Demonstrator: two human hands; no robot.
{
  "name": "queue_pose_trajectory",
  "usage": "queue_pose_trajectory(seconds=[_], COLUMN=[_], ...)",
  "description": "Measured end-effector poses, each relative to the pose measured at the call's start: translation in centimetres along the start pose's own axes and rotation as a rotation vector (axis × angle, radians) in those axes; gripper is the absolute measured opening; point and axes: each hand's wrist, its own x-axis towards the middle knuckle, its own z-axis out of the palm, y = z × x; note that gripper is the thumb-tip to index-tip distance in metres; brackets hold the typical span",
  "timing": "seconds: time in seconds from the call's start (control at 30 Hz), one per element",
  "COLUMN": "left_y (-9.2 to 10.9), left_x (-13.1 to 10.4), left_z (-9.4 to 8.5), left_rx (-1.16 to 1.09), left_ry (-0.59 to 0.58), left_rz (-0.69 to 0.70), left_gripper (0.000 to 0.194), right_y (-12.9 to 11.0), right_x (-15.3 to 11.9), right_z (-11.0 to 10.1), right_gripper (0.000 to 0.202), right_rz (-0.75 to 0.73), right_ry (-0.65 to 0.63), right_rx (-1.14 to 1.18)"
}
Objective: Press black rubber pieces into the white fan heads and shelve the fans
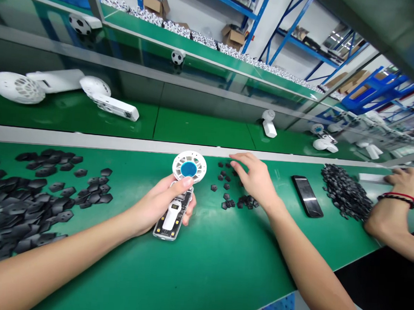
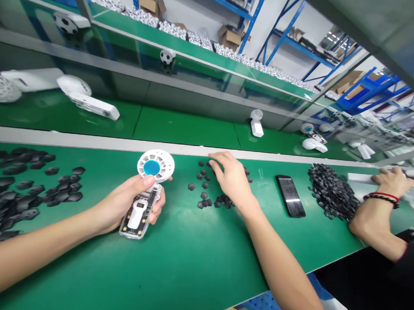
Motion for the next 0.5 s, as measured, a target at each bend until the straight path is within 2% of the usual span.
queue_pose_trajectory(seconds=[0.03,0.13,0.2,0.33,0.5], left_y=[0.0,0.1,0.2,0.3,0.2], left_x=[0.0,0.1,0.1,0.1,0.0], left_z=[0.0,0.1,0.2,0.2,0.3], left_rx=[-0.004,-0.014,-0.012,0.001,-0.019], left_ry=[0.001,0.017,0.024,0.030,0.034], left_rz=[0.002,-0.007,-0.020,-0.017,-0.018], left_gripper=[0.051,0.054,0.057,0.054,0.054], right_y=[-0.6,-2.1,-2.6,-2.8,-3.5], right_x=[-0.6,-2.3,-3.0,-3.4,-3.1], right_z=[-0.8,-2.9,-3.5,-3.4,-2.7], right_gripper=[0.022,0.017,0.017,0.013,0.007], right_rz=[-0.022,-0.132,-0.183,-0.199,-0.170], right_ry=[-0.066,-0.399,-0.543,-0.596,-0.576], right_rx=[0.014,0.039,-0.010,-0.082,0.075])
